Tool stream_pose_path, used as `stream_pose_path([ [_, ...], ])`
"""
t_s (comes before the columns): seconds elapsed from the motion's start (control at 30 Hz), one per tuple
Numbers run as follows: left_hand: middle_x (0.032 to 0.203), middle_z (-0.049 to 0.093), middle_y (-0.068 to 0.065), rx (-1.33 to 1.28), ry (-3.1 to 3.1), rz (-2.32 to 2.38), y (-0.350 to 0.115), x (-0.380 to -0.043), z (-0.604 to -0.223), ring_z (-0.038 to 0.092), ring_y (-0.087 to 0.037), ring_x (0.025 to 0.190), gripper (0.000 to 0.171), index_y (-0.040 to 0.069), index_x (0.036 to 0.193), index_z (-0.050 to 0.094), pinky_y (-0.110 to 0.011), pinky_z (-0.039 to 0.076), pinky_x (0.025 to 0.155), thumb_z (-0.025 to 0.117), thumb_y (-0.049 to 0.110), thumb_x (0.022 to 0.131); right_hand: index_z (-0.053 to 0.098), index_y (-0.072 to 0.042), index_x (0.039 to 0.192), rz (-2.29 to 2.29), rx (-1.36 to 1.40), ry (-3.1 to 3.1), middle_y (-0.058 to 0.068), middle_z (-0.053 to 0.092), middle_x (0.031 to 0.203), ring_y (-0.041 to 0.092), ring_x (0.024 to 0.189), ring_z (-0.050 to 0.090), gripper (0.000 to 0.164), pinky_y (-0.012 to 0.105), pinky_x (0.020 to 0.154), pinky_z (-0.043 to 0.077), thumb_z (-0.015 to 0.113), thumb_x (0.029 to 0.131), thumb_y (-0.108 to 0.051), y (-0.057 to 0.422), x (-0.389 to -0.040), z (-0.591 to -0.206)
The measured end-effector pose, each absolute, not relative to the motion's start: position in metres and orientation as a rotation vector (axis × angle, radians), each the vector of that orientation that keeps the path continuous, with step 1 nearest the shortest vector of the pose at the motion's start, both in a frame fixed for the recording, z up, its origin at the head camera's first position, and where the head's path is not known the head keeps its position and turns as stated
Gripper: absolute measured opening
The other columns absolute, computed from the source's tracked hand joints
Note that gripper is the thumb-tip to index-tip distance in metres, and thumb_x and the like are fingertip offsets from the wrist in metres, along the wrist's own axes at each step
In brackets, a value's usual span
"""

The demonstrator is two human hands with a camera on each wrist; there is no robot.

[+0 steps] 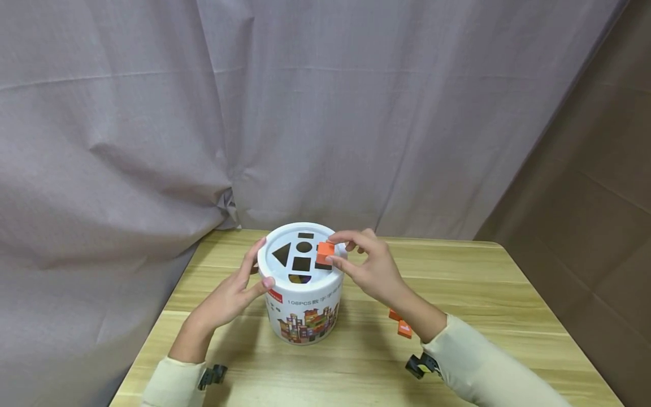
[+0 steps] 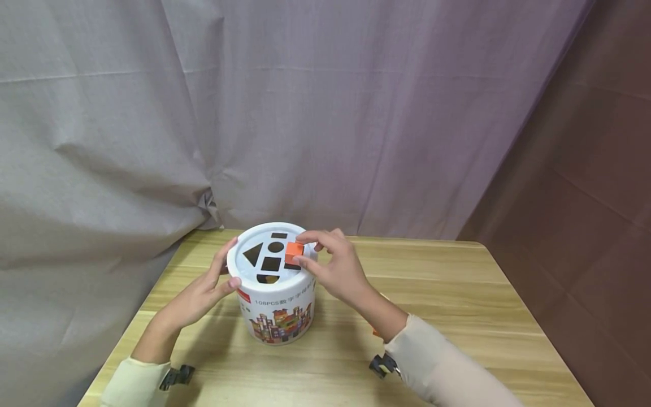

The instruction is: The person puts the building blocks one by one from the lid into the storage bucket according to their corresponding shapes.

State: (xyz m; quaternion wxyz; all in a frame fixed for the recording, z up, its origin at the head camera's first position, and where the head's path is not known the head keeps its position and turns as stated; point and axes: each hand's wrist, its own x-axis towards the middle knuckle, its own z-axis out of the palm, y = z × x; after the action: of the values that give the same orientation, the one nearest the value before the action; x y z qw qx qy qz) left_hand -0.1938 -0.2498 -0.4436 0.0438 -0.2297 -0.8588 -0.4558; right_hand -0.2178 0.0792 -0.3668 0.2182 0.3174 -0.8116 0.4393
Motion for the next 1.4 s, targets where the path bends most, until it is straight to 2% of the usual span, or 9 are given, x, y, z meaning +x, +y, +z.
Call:
stream_pose_path([
  [0.2, 0.173, 0.046, -0.016, -0.696, -2.632, -1.368, -0.25, -0.194, -0.444, 0.056, -0.046, 0.148, 0.089, 0.048, 0.176, 0.003, -0.08, 0.048, 0.111, 0.065, 0.043, 0.112, 0.083, -0.016, 0.12, 1.224, 0.857, -2.289, -0.002, 0.084, 0.113, 0.02, 0.092, 0.058, 0.038, 0.03, 0.083, 0.045, 0.097, 0.085, -0.011, 0.069, -0.22, -0.368],
  [0.33, 0.173, 0.045, -0.017, -0.693, -2.63, -1.367, -0.25, -0.193, -0.444, 0.055, -0.047, 0.148, 0.089, 0.049, 0.176, 0.003, -0.081, 0.047, 0.112, 0.064, 0.043, 0.113, 0.084, -0.018, 0.119, 1.234, 0.839, -2.331, -0.004, 0.083, 0.114, 0.024, 0.092, 0.056, 0.036, 0.032, 0.082, 0.043, 0.097, 0.085, -0.018, 0.062, -0.219, -0.369],
  [0.47, 0.173, 0.045, -0.018, -0.689, -2.631, -1.37, -0.249, -0.193, -0.444, 0.055, -0.047, 0.148, 0.089, 0.049, 0.176, 0.002, -0.081, 0.047, 0.112, 0.064, 0.043, 0.113, 0.084, -0.02, 0.12, 1.241, 0.814, -2.366, 0.002, 0.08, 0.11, 0.027, 0.093, 0.053, 0.039, 0.038, 0.081, 0.044, 0.098, 0.084, -0.022, 0.055, -0.217, -0.369],
  [0.63, 0.172, 0.046, -0.018, -0.689, -2.635, -1.376, -0.248, -0.194, -0.443, 0.055, -0.047, 0.148, 0.088, 0.049, 0.176, 0.002, -0.081, 0.047, 0.111, 0.064, 0.043, 0.113, 0.085, -0.023, 0.119, 1.239, 0.785, -2.401, 0.008, 0.075, 0.106, 0.032, 0.096, 0.052, 0.038, 0.038, 0.084, 0.048, 0.098, 0.083, -0.019, 0.048, -0.218, -0.369],
  [0.87, 0.174, 0.045, -0.017, -0.685, -2.64, -1.377, -0.248, -0.195, -0.444, 0.055, -0.047, 0.149, 0.089, 0.05, 0.175, 0.001, -0.081, 0.047, 0.112, 0.064, 0.044, 0.113, 0.086, -0.026, 0.115, 1.212, 0.754, -2.435, 0.008, 0.066, 0.098, 0.025, 0.096, 0.052, 0.034, 0.033, 0.082, 0.047, 0.098, 0.084, -0.02, 0.042, -0.216, -0.372],
  [1.03, 0.173, 0.045, -0.017, -0.683, -2.64, -1.372, -0.248, -0.195, -0.445, 0.055, -0.047, 0.149, 0.089, 0.05, 0.175, 0.001, -0.08, 0.047, 0.112, 0.064, 0.045, 0.113, 0.086, -0.023, 0.117, 1.186, 0.79, -2.422, 0.008, 0.07, 0.1, 0.028, 0.096, 0.054, 0.035, 0.035, 0.083, 0.05, 0.099, 0.084, -0.02, 0.041, -0.215, -0.372],
  [1.2, 0.173, 0.046, -0.017, -0.679, -2.64, -1.371, -0.247, -0.195, -0.444, 0.055, -0.047, 0.149, 0.089, 0.05, 0.175, 0.001, -0.08, 0.048, 0.112, 0.064, 0.046, 0.112, 0.085, -0.021, 0.12, 1.139, 0.824, -2.409, 0.006, 0.075, 0.105, 0.032, 0.099, 0.056, 0.04, 0.03, 0.08, 0.046, 0.101, 0.083, -0.025, 0.042, -0.216, -0.372],
  [1.4, 0.173, 0.046, -0.016, -0.678, -2.642, -1.366, -0.246, -0.196, -0.444, 0.055, -0.046, 0.149, 0.088, 0.05, 0.175, 0.002, -0.08, 0.047, 0.112, 0.064, 0.046, 0.113, 0.085, -0.021, 0.12, 1.124, 0.827, -2.407, 0.0, 0.081, 0.112, 0.025, 0.099, 0.055, 0.041, 0.037, 0.083, 0.051, 0.1, 0.083, -0.027, 0.044, -0.218, -0.372],
])
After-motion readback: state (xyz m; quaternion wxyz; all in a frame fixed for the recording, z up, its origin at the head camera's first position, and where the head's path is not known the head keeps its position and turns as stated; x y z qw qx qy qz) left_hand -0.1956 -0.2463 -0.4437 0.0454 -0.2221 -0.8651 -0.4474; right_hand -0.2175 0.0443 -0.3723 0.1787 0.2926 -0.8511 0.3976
